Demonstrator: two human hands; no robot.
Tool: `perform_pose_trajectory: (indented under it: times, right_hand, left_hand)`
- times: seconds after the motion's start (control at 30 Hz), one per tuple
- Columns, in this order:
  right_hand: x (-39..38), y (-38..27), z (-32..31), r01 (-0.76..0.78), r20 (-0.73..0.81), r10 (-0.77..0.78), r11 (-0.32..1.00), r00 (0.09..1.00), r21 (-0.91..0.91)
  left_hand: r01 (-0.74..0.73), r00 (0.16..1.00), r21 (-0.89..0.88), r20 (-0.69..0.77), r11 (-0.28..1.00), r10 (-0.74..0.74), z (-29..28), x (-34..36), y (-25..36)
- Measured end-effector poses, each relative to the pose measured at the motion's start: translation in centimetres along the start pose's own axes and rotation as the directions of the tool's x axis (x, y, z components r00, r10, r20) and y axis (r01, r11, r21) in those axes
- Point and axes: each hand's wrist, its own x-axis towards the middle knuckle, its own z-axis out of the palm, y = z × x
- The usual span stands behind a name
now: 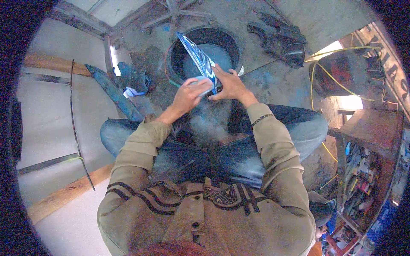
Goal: The person sands a blue and white motorcycle fairing by hand with a piece of sandpaper over a bucket of water.
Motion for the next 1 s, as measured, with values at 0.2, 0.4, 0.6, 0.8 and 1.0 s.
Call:
perform_pose_trajectory:
  times: [0.2,0.4,0.6,0.8,1.0]
  right_hand:
    - [-0.3,0.0,0.3,0.01,-0.031,-0.01,1.0,0.999,-0.015]
    - [-0.3,-0.3,0.1,-0.004,-0.009,0.004,1.0,1.0,-0.013]
    - [-0.3,0.2,0.3,-0.003,0.004,0.003,0.999,1.0,-0.033]
    - [-0.5,-0.3,0.2,0.001,-0.028,-0.002,0.999,1.0,-0.044]
    - [-0.3,-0.1,0.2,0.004,-0.004,-0.004,0.999,1.0,-0.051]
  left_hand:
    - [-0.018,0.999,0.054,0.028,0.998,0.016,-0.6,0.2,-1.0]
    - [0.033,0.998,0.158,-0.056,0.987,-0.024,0.0,0.2,-0.3]
    - [-0.037,0.994,0.002,0.105,0.999,0.036,-0.2,0.2,0.0]
    - [0.065,0.998,0.01,-0.027,0.998,-0.064,0.3,0.0,-0.3]
    - [-0.006,0.996,-0.02,0.093,1.0,0.008,-0.1,0.1,-0.7]
